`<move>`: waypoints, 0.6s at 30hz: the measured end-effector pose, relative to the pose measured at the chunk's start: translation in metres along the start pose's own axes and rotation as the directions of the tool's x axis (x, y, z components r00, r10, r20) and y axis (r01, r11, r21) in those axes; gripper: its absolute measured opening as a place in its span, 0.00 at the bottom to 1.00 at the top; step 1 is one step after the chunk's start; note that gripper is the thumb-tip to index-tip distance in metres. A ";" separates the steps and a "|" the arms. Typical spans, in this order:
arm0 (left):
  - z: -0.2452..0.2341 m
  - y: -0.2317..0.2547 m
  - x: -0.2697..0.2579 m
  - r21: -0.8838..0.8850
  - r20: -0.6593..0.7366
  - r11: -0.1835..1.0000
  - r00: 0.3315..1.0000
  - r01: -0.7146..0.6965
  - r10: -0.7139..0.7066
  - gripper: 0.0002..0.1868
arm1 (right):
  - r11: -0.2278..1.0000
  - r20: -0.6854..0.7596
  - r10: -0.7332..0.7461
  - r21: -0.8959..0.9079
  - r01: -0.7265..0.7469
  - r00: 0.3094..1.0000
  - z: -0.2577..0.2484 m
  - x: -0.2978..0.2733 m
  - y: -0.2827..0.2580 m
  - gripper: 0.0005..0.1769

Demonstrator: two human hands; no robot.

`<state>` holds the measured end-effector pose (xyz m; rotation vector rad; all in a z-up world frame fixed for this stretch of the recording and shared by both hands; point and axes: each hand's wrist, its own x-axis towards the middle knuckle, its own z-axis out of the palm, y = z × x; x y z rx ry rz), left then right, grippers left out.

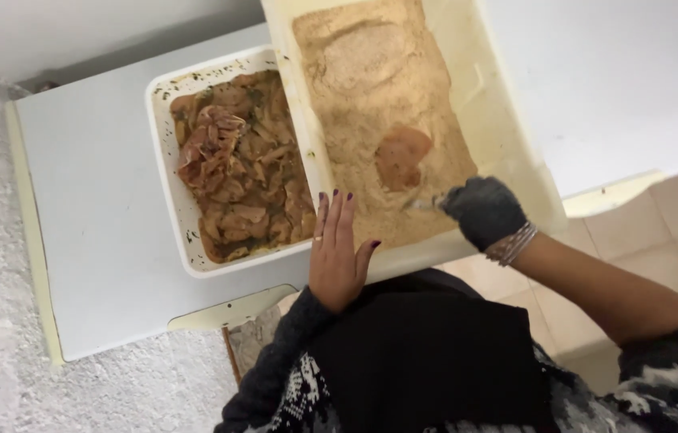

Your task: Breading pieces of marinated chicken and placing them into a clean tray.

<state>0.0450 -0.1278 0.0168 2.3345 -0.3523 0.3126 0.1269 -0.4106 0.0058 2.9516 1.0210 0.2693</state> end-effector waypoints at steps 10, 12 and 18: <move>-0.002 -0.002 0.004 -0.071 0.030 0.986 0.988 -0.149 0.151 0.35 | 0.966 -0.034 0.165 -0.198 -0.168 0.986 -0.002 -0.020 -0.014 0.07; -0.001 -0.004 0.001 -0.077 0.044 0.985 0.986 -0.157 0.160 0.35 | 0.957 0.018 0.211 -0.206 -0.203 0.977 -0.017 -0.021 -0.014 0.08; 0.027 -0.040 -0.043 0.020 -0.299 0.891 0.848 -0.453 0.438 0.22 | 0.864 -0.352 0.087 0.492 0.105 0.932 -0.031 0.043 -0.053 0.14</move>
